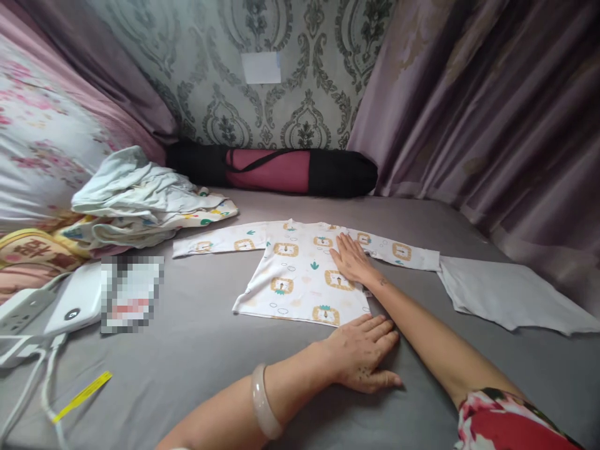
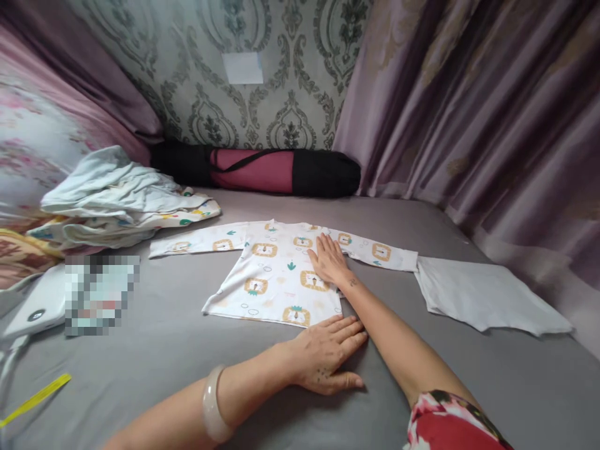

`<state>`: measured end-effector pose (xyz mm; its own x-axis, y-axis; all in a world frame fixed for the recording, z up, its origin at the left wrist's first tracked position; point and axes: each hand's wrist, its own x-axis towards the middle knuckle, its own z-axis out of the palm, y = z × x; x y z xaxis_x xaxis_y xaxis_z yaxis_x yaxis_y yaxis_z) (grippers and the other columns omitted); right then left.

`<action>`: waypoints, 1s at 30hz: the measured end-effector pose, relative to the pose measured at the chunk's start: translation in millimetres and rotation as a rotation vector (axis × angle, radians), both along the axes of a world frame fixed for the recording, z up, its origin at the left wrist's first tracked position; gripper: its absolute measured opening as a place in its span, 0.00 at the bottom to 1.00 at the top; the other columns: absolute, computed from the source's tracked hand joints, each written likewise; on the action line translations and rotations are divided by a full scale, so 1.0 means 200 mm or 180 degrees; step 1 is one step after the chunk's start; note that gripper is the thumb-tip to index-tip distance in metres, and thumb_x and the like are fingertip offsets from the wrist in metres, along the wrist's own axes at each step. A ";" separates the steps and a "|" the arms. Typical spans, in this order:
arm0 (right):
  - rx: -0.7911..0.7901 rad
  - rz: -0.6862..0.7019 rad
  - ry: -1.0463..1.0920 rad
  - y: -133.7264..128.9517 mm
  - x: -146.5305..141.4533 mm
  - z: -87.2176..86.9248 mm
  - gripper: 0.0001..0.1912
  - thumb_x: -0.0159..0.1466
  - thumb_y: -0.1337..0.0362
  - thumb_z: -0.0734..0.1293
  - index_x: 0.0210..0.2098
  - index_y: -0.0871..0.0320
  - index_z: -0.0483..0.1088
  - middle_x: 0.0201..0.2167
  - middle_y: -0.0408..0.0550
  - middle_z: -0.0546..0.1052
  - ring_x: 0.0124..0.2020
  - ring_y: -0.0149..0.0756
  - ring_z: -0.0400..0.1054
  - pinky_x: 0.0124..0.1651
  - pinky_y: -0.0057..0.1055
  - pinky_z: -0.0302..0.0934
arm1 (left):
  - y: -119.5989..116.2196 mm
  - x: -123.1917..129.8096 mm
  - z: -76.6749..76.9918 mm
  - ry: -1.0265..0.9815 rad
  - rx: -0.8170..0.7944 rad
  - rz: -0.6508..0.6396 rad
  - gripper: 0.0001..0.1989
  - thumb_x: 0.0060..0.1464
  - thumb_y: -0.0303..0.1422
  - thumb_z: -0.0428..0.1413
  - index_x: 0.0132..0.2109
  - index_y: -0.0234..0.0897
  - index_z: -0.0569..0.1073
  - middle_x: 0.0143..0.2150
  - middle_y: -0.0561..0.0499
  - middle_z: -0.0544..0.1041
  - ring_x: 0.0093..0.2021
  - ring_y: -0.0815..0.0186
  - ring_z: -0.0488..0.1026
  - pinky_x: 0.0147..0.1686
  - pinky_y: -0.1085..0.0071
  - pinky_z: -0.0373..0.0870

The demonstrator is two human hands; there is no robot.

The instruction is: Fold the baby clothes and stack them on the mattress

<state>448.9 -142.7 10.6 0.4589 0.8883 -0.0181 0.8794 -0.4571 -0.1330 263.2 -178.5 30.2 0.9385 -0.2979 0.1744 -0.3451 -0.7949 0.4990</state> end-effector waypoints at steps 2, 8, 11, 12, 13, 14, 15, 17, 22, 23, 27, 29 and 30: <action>-0.0042 -0.0022 -0.0097 0.00 0.02 -0.02 0.35 0.70 0.52 0.44 0.68 0.72 0.46 0.70 0.59 0.46 0.71 0.44 0.36 0.70 0.42 0.31 | 0.03 0.01 0.03 0.0065 -0.0313 -0.0177 0.36 0.59 0.46 0.54 0.66 0.28 0.57 0.67 0.36 0.59 0.68 0.53 0.54 0.66 0.58 0.51; -0.0170 -0.0030 -0.0197 0.04 0.01 0.02 0.33 0.70 0.56 0.51 0.67 0.73 0.50 0.68 0.64 0.51 0.69 0.49 0.42 0.68 0.45 0.38 | 0.37 0.00 0.23 0.0390 -0.1513 0.0408 0.14 0.62 0.36 0.51 0.49 0.36 0.74 0.46 0.46 0.79 0.45 0.62 0.76 0.44 0.70 0.70; 0.0193 0.0145 -0.0240 0.10 -0.12 0.08 0.27 0.68 0.63 0.55 0.62 0.70 0.58 0.65 0.65 0.59 0.66 0.50 0.50 0.66 0.43 0.44 | 0.68 -0.08 0.28 -0.0044 -0.1812 0.1927 0.13 0.62 0.35 0.48 0.41 0.34 0.75 0.37 0.48 0.79 0.37 0.66 0.75 0.39 0.73 0.69; 0.0350 0.0250 -0.0194 0.13 -0.18 0.10 0.24 0.67 0.65 0.56 0.60 0.69 0.62 0.62 0.64 0.64 0.64 0.48 0.55 0.64 0.41 0.47 | 0.79 -0.12 0.27 -0.0134 -0.1865 0.2541 0.13 0.61 0.35 0.48 0.39 0.33 0.75 0.34 0.48 0.79 0.35 0.66 0.74 0.37 0.73 0.68; 0.0484 0.0363 -0.0088 0.15 -0.25 0.13 0.20 0.67 0.66 0.56 0.56 0.66 0.65 0.57 0.62 0.68 0.60 0.46 0.59 0.62 0.39 0.51 | 0.88 -0.16 0.24 -0.0162 -0.1877 0.3099 0.11 0.59 0.34 0.49 0.37 0.33 0.74 0.33 0.48 0.78 0.33 0.67 0.73 0.34 0.74 0.67; 0.0592 0.0445 0.0045 0.18 -0.32 0.14 0.18 0.67 0.67 0.56 0.53 0.64 0.68 0.53 0.60 0.72 0.57 0.44 0.63 0.59 0.37 0.53 | 0.97 -0.21 0.22 -0.0069 -0.1838 0.3568 0.10 0.57 0.33 0.50 0.35 0.33 0.74 0.31 0.48 0.77 0.31 0.67 0.72 0.32 0.75 0.66; 0.0660 0.0565 0.0217 0.21 -0.40 0.16 0.16 0.67 0.68 0.56 0.49 0.63 0.70 0.48 0.57 0.74 0.53 0.42 0.65 0.56 0.35 0.56 | 1.04 -0.25 0.18 0.0063 -0.1774 0.3913 0.09 0.56 0.33 0.51 0.32 0.34 0.73 0.28 0.49 0.75 0.30 0.67 0.71 0.29 0.75 0.64; 0.0701 0.0965 0.0637 0.25 -0.57 0.19 0.13 0.67 0.68 0.56 0.43 0.60 0.71 0.42 0.52 0.76 0.45 0.38 0.68 0.49 0.31 0.59 | 1.12 -0.32 0.12 0.0374 -0.1826 0.4322 0.09 0.53 0.31 0.52 0.27 0.34 0.72 0.22 0.52 0.71 0.26 0.68 0.68 0.24 0.76 0.60; 0.0644 0.2040 0.1045 0.24 -0.90 0.22 0.10 0.64 0.58 0.65 0.42 0.56 0.69 0.41 0.47 0.73 0.39 0.36 0.68 0.40 0.29 0.59 | 1.16 -0.38 0.05 0.0718 -0.2378 0.4481 0.08 0.50 0.28 0.55 0.24 0.34 0.70 0.19 0.53 0.70 0.21 0.71 0.67 0.21 0.78 0.58; 0.0596 0.2148 0.0957 0.23 -0.94 0.22 0.12 0.63 0.57 0.66 0.43 0.56 0.69 0.42 0.48 0.72 0.39 0.37 0.68 0.38 0.29 0.59 | 1.15 -0.38 0.05 0.0721 -0.2467 0.4482 0.07 0.51 0.28 0.55 0.26 0.34 0.70 0.20 0.53 0.71 0.21 0.72 0.68 0.22 0.78 0.59; 0.0475 0.2099 0.0549 0.22 -1.00 0.17 0.10 0.68 0.60 0.58 0.39 0.57 0.69 0.40 0.51 0.72 0.36 0.37 0.68 0.35 0.30 0.57 | 1.14 -0.36 0.08 0.0834 -0.2885 0.4465 0.06 0.56 0.30 0.52 0.31 0.34 0.69 0.24 0.50 0.75 0.22 0.72 0.71 0.23 0.79 0.63; 0.0579 0.1976 0.0661 0.23 -0.99 0.15 0.11 0.68 0.64 0.56 0.36 0.58 0.68 0.37 0.51 0.72 0.35 0.36 0.68 0.36 0.31 0.57 | 1.14 -0.35 0.08 0.0909 -0.3048 0.4451 0.09 0.59 0.32 0.51 0.31 0.34 0.69 0.24 0.50 0.76 0.22 0.72 0.72 0.23 0.79 0.64; 0.0677 0.1902 0.0855 0.23 -0.97 0.14 0.10 0.67 0.66 0.56 0.35 0.58 0.68 0.35 0.50 0.73 0.34 0.36 0.67 0.36 0.30 0.57 | 1.13 -0.35 0.08 0.0947 -0.3117 0.4443 0.10 0.59 0.34 0.51 0.31 0.34 0.69 0.23 0.49 0.76 0.22 0.72 0.72 0.23 0.79 0.65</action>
